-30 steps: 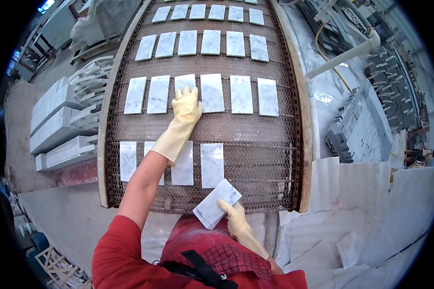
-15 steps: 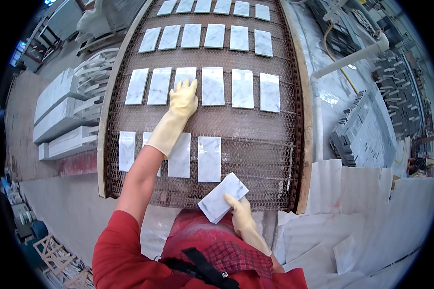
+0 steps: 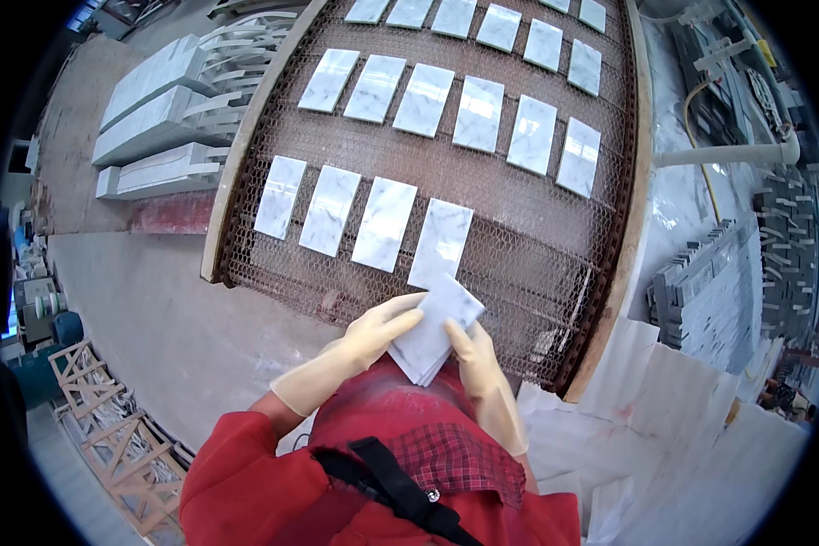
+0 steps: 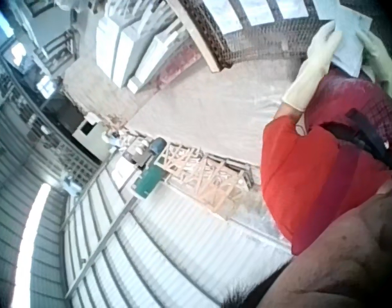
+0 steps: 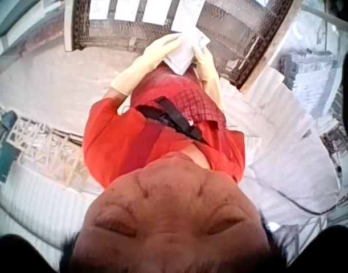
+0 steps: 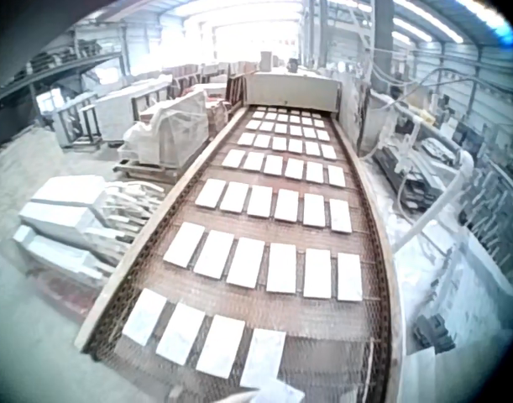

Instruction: The person picks up small white rectangular tiles from a stack and places them one by one onto a moving conveyor belt. The person repeats this process, continuously loading tiles onto the belt in a neat row.

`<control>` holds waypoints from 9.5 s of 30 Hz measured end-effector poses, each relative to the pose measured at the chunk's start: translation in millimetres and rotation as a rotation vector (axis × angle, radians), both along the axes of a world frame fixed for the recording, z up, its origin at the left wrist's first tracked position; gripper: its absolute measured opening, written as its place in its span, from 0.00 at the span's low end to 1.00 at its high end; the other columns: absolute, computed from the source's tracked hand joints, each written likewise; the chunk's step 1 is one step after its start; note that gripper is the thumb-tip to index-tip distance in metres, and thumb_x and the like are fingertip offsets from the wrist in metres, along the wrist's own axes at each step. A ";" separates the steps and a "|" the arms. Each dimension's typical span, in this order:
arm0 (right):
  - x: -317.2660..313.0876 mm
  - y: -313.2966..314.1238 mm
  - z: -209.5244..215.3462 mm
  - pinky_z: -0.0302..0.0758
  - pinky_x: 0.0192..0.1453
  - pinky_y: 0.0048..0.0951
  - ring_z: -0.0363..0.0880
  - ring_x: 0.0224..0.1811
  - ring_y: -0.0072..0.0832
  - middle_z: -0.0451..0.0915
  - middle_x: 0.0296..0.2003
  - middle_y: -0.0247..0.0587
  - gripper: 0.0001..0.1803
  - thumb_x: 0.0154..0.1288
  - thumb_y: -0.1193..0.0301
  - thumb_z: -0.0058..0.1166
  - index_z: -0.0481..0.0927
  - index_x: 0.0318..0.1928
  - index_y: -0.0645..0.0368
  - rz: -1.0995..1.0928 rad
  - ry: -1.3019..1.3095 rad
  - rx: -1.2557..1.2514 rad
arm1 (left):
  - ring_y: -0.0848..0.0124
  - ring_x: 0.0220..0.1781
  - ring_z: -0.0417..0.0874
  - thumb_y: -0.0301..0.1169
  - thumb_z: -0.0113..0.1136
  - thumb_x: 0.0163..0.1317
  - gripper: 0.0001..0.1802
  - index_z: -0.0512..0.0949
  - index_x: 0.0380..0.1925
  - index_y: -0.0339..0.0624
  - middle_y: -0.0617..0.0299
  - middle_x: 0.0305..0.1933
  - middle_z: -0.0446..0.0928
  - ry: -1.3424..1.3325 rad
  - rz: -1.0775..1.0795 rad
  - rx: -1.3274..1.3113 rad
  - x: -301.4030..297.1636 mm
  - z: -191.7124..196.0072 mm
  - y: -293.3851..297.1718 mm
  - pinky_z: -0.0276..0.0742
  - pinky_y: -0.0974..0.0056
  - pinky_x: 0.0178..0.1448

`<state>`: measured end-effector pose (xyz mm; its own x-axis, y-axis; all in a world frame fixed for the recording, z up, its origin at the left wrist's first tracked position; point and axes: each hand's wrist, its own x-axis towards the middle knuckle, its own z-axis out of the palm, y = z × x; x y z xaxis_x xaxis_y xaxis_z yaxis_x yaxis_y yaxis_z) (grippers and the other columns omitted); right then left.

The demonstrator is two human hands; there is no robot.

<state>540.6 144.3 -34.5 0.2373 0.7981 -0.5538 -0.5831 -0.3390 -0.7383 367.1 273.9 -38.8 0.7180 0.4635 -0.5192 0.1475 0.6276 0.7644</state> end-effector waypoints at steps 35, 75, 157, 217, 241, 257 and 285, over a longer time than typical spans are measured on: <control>100.4 83.2 -37.5 0.81 0.56 0.31 0.87 0.47 0.24 0.91 0.46 0.38 0.28 0.74 0.48 0.66 0.87 0.55 0.63 -0.239 -0.578 -0.317 | 0.63 0.63 0.86 0.28 0.59 0.78 0.21 0.75 0.66 0.28 0.49 0.63 0.84 -0.233 0.546 -0.113 -57.3 -60.1 14.8 0.78 0.57 0.74; 122.9 62.7 -6.9 0.77 0.64 0.33 0.86 0.56 0.29 0.91 0.53 0.37 0.31 0.76 0.41 0.58 0.89 0.59 0.54 -0.332 -0.783 -0.471 | 0.62 0.62 0.87 0.25 0.64 0.73 0.20 0.75 0.62 0.30 0.48 0.60 0.85 -0.045 0.482 -0.144 -47.1 -57.7 -35.0 0.79 0.57 0.73; -206.6 69.9 -21.5 0.85 0.54 0.48 0.88 0.49 0.56 0.88 0.51 0.57 0.29 0.67 0.72 0.67 0.79 0.69 0.57 0.779 -1.262 0.975 | 0.56 0.65 0.86 0.32 0.63 0.76 0.19 0.84 0.64 0.42 0.50 0.63 0.86 0.707 1.031 0.905 -302.1 -90.0 -100.6 0.80 0.55 0.69; -425.7 352.9 -40.1 0.81 0.64 0.49 0.87 0.60 0.54 0.88 0.58 0.55 0.26 0.79 0.58 0.54 0.80 0.70 0.55 0.072 -2.111 -0.622 | 0.48 0.70 0.82 0.41 0.61 0.75 0.24 0.81 0.68 0.48 0.46 0.65 0.84 0.920 0.678 0.633 -1030.4 -210.1 124.9 0.76 0.49 0.74; -961.7 427.9 -180.9 0.78 0.72 0.43 0.83 0.69 0.48 0.86 0.62 0.56 0.31 0.73 0.49 0.59 0.83 0.68 0.54 0.958 -1.227 -0.596 | 0.49 0.67 0.84 0.50 0.62 0.72 0.30 0.79 0.69 0.50 0.46 0.63 0.85 1.007 0.212 0.775 -1372.1 -185.4 486.9 0.79 0.46 0.70; -1046.6 632.2 -209.4 0.81 0.62 0.36 0.87 0.55 0.35 0.88 0.55 0.51 0.31 0.80 0.57 0.54 0.76 0.72 0.68 0.641 -0.712 -0.496 | 0.48 0.82 0.68 0.52 0.70 0.66 0.46 0.68 0.78 0.40 0.46 0.79 0.72 0.926 0.072 1.004 -1341.2 -147.0 749.8 0.64 0.46 0.84; -1272.4 919.7 -102.9 0.75 0.71 0.32 0.83 0.64 0.32 0.87 0.62 0.51 0.28 0.84 0.64 0.52 0.73 0.78 0.57 0.429 -0.546 -0.777 | 0.47 0.69 0.80 0.34 0.66 0.64 0.17 0.90 0.51 0.41 0.46 0.57 0.87 1.283 -0.283 1.322 -1341.5 -248.1 1294.4 0.59 0.38 0.84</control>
<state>-731.8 1064.0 -137.3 0.3907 0.3444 -0.8537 0.0461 -0.9335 -0.3555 -974.4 1568.2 -286.9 0.3477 0.9190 -0.1860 0.9367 -0.3492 0.0259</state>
